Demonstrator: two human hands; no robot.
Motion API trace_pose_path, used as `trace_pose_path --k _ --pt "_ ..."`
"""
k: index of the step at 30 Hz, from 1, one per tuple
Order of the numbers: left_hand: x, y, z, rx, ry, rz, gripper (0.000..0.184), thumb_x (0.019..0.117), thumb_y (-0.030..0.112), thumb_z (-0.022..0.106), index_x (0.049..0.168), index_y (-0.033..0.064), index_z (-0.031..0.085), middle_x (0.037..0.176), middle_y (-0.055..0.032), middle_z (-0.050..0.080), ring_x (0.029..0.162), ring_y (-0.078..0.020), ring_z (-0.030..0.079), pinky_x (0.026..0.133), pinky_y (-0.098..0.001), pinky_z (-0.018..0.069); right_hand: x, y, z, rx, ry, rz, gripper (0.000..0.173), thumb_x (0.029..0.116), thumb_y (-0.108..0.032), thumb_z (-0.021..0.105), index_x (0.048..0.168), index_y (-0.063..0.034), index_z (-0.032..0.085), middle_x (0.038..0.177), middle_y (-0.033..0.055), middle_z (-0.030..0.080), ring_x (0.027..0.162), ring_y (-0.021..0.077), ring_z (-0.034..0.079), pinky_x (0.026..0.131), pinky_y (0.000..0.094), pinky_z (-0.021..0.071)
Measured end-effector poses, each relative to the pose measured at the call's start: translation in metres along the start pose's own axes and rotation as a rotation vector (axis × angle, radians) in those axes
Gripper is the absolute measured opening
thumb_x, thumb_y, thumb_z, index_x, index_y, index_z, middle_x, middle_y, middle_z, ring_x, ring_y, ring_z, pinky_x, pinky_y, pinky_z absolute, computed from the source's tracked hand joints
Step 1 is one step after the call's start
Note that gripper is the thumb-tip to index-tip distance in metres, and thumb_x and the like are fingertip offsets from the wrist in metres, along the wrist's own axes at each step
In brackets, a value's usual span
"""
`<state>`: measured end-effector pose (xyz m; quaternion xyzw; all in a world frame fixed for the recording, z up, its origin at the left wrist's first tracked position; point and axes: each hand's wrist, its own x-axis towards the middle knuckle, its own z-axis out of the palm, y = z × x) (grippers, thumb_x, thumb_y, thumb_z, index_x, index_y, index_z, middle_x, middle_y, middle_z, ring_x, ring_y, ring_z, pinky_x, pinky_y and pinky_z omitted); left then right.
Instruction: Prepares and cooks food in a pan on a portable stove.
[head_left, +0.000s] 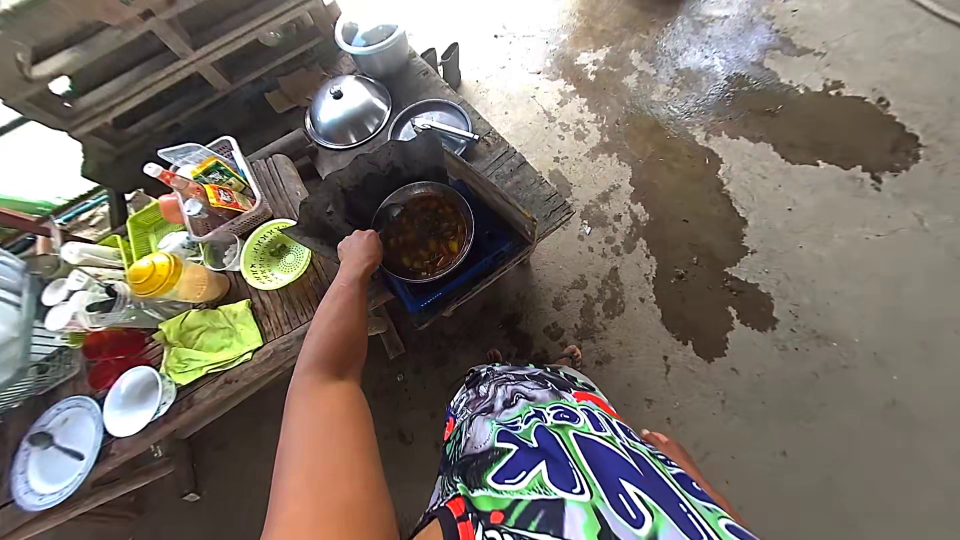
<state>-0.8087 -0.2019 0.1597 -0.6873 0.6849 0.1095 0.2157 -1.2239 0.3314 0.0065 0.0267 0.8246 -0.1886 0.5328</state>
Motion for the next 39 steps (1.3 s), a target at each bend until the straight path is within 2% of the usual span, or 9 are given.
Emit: trace_pose_path --k 7,13,18,21,25,29,32,35,39 --pt "0.034 -0.001 -0.008 0.035 -0.083 0.01 0.02 0.0945 0.018 0.065 0.11 0.0086 0.073 0.118 -0.0246 0.07 0.113 -0.048 0.065 0.083 -0.0737 0.0499 0.015 -0.001 -0.031 0.016 0.064 0.012 0.044 0.1134 -0.031 0.04 0.14 0.0018 0.053 0.126 0.0234 0.065 0.099 0.0304 0.068 0.085 0.0476 0.0547" --pt "0.055 -0.005 0.001 -0.123 -0.192 0.228 0.04 0.0945 0.007 0.059 0.128 0.0251 0.073 0.127 -0.0201 0.069 0.122 -0.046 0.062 0.092 -0.0755 0.0463 0.016 -0.011 -0.03 0.052 0.07 -0.006 0.043 0.113 -0.03 0.042 0.14 0.0023 0.053 0.124 0.023 0.065 0.097 0.0283 0.068 0.083 0.0447 0.0549" --pt "0.037 -0.027 -0.025 -0.048 -0.128 0.217 0.043 0.0935 0.007 0.06 0.125 0.0324 0.074 0.123 -0.0175 0.071 0.117 -0.0462 0.064 0.086 -0.0764 0.0476 0.017 -0.01 -0.017 0.028 0.042 0.015 0.043 0.1132 -0.03 0.041 0.14 0.0018 0.052 0.126 0.0239 0.064 0.098 0.0293 0.068 0.084 0.0454 0.0543" --pt "0.022 -0.041 -0.048 0.015 -0.034 0.179 0.041 0.0921 0.006 0.062 0.122 0.031 0.075 0.121 -0.0172 0.072 0.116 -0.0461 0.064 0.086 -0.0748 0.0476 0.014 -0.012 -0.01 0.001 0.031 0.033 0.044 0.1134 -0.03 0.041 0.141 0.002 0.052 0.127 0.0244 0.064 0.1 0.0304 0.068 0.086 0.0464 0.0539" --pt "0.014 -0.035 -0.059 0.034 0.1 0.163 0.041 0.0945 0.006 0.059 0.127 0.0254 0.073 0.13 -0.0139 0.069 0.124 -0.0402 0.062 0.094 -0.069 0.0475 0.018 -0.015 -0.005 0.001 0.018 0.022 0.044 0.1134 -0.03 0.04 0.141 0.0018 0.051 0.128 0.0241 0.063 0.1 0.0298 0.068 0.086 0.0462 0.0537" --pt "0.036 -0.013 -0.04 0.027 0.195 0.146 0.039 0.0992 0.004 0.051 0.13 0.0179 0.071 0.13 -0.0223 0.065 0.121 -0.0458 0.06 0.089 -0.0664 0.05 0.018 -0.018 -0.001 0.026 0.026 -0.012 0.045 0.1134 -0.032 0.039 0.141 0.002 0.05 0.127 0.0243 0.063 0.099 0.0317 0.069 0.085 0.0478 0.0553" --pt "0.049 0.001 -0.025 0.042 0.137 0.195 0.032 0.0987 0.006 0.055 0.125 0.0133 0.072 0.129 -0.0228 0.065 0.121 -0.0458 0.06 0.091 -0.0667 0.0503 0.011 -0.016 0.003 0.034 0.032 -0.02 0.045 0.1135 -0.032 0.039 0.141 0.0019 0.05 0.128 0.024 0.064 0.099 0.0313 0.069 0.084 0.0474 0.0553" --pt "0.055 0.008 -0.018 -0.006 0.025 0.266 0.035 0.0955 0.011 0.059 0.127 0.0196 0.072 0.132 -0.0173 0.067 0.124 -0.0431 0.061 0.094 -0.0699 0.0481 0.007 -0.002 0.008 0.053 0.036 0.008 0.046 0.1136 -0.032 0.039 0.142 0.0015 0.049 0.129 0.0238 0.064 0.1 0.0316 0.069 0.085 0.0472 0.0554" --pt "0.069 0.004 -0.004 -0.083 -0.111 0.342 0.034 0.0957 0.015 0.059 0.124 0.0266 0.074 0.126 -0.0175 0.07 0.12 -0.0458 0.063 0.09 -0.0747 0.0473 -0.001 0.014 0.019 0.061 0.03 0.048 0.045 0.1135 -0.031 0.039 0.142 0.0019 0.05 0.129 0.0248 0.063 0.103 0.0325 0.069 0.087 0.0475 0.0547"
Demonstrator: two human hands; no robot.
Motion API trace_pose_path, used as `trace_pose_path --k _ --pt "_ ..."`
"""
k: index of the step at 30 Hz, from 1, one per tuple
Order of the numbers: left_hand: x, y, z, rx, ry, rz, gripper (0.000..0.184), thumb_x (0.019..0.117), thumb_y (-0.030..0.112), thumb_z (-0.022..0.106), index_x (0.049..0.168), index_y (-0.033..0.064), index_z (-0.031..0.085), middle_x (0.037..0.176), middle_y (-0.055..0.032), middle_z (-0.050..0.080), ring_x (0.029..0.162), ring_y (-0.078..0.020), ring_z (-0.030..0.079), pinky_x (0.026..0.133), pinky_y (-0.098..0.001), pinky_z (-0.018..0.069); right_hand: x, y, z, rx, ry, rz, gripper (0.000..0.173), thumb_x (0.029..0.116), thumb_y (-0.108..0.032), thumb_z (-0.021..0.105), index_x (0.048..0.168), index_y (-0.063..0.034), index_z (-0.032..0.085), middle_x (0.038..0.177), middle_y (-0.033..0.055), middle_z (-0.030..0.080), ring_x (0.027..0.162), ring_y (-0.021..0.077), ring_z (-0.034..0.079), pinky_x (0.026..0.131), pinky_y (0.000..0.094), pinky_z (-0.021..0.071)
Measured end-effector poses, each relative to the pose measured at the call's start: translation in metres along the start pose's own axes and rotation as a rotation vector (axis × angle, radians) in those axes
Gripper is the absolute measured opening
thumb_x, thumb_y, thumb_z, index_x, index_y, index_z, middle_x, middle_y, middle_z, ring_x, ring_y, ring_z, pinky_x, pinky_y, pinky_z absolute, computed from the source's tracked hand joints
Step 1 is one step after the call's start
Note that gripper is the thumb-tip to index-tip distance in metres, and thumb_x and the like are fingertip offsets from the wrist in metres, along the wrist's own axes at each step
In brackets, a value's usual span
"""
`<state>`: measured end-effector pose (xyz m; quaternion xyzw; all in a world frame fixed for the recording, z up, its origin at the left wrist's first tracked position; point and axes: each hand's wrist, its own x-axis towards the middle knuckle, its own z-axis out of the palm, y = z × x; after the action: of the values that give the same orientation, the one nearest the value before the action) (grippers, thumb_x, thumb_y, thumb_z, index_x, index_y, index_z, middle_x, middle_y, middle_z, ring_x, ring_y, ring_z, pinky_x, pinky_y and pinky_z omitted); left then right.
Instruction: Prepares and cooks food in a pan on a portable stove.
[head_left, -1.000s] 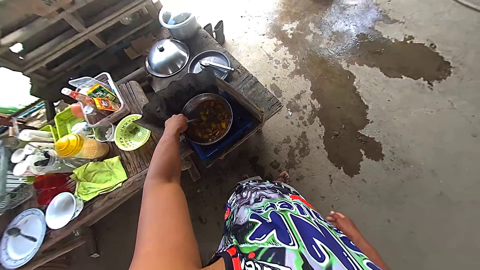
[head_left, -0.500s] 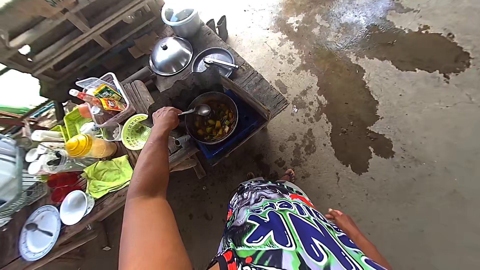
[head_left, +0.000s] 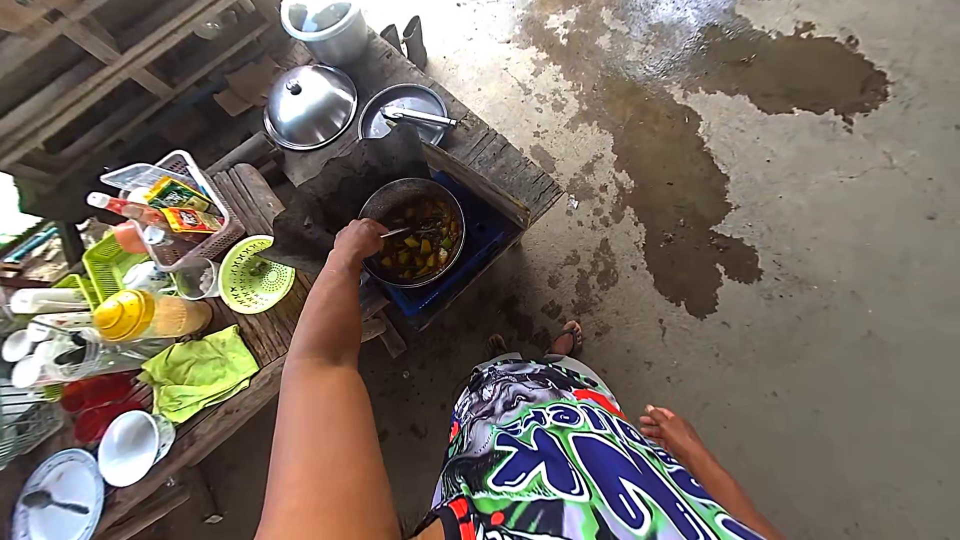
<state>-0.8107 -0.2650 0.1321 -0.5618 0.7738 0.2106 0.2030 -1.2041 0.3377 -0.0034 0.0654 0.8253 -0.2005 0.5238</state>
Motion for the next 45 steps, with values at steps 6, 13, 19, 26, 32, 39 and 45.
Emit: trace_pose_path --k 6,13,19,26,32,39,45 --pt "-0.021 -0.015 -0.004 -0.054 -0.028 0.061 0.031 0.0979 0.016 0.059 0.122 0.0262 0.076 0.12 -0.0175 0.072 0.117 -0.045 0.064 0.09 -0.0745 0.0466 -0.011 -0.003 0.011 -0.026 -0.029 0.016 0.044 0.1136 -0.029 0.04 0.142 0.0032 0.05 0.133 0.0266 0.061 0.109 0.034 0.067 0.093 0.0482 0.0527" --pt "-0.084 -0.016 -0.034 0.18 0.098 0.028 0.036 0.0984 0.015 0.057 0.126 0.0315 0.074 0.122 -0.0128 0.073 0.116 -0.0404 0.066 0.088 -0.07 0.0488 0.024 -0.014 0.008 -0.047 -0.042 -0.016 0.046 0.1133 -0.033 0.039 0.142 0.0 0.05 0.13 0.0236 0.063 0.102 0.0328 0.069 0.086 0.0488 0.0553" --pt "-0.123 0.036 -0.024 0.208 0.154 0.019 0.033 0.0974 0.011 0.055 0.124 0.0204 0.073 0.121 -0.0169 0.071 0.113 -0.0419 0.066 0.085 -0.067 0.0512 0.03 -0.042 0.015 -0.085 -0.07 -0.076 0.044 0.1132 -0.032 0.04 0.143 -0.0004 0.05 0.128 0.0226 0.063 0.098 0.0299 0.069 0.084 0.0465 0.0553" --pt "-0.097 0.074 0.012 0.318 0.051 -0.038 0.022 0.0999 0.013 0.053 0.108 0.0083 0.073 0.112 -0.0179 0.072 0.105 -0.0403 0.069 0.079 -0.0623 0.0539 0.024 -0.046 0.019 -0.073 -0.075 -0.096 0.043 0.1134 -0.03 0.039 0.141 0.0014 0.051 0.128 0.0238 0.063 0.099 0.0306 0.068 0.085 0.0465 0.0552" --pt "-0.092 0.087 -0.005 0.259 0.046 -0.065 0.019 0.0965 0.015 0.058 0.105 0.0069 0.073 0.109 -0.0196 0.072 0.106 -0.0414 0.069 0.08 -0.0651 0.053 0.028 -0.012 0.011 -0.039 -0.055 -0.037 0.046 0.1135 -0.033 0.038 0.142 0.0009 0.05 0.128 0.0236 0.063 0.101 0.0319 0.069 0.086 0.0484 0.0553" --pt "-0.087 0.077 -0.01 0.329 0.066 -0.112 0.017 0.097 0.015 0.059 0.1 0.0048 0.073 0.107 -0.0205 0.072 0.103 -0.0426 0.069 0.078 -0.0655 0.0524 0.012 -0.002 0.012 -0.048 -0.067 0.002 0.044 0.1138 -0.029 0.039 0.142 0.0028 0.05 0.131 0.0259 0.061 0.105 0.0326 0.067 0.09 0.0477 0.0534" --pt "-0.14 0.051 -0.04 0.357 0.05 -0.151 0.016 0.0951 0.014 0.062 0.101 0.0144 0.077 0.107 -0.0163 0.074 0.104 -0.0416 0.069 0.079 -0.0669 0.0508 0.026 -0.001 0.011 0.001 -0.062 -0.007 0.046 0.1137 -0.033 0.038 0.142 0.001 0.05 0.131 0.0241 0.062 0.102 0.0314 0.068 0.087 0.0474 0.054"
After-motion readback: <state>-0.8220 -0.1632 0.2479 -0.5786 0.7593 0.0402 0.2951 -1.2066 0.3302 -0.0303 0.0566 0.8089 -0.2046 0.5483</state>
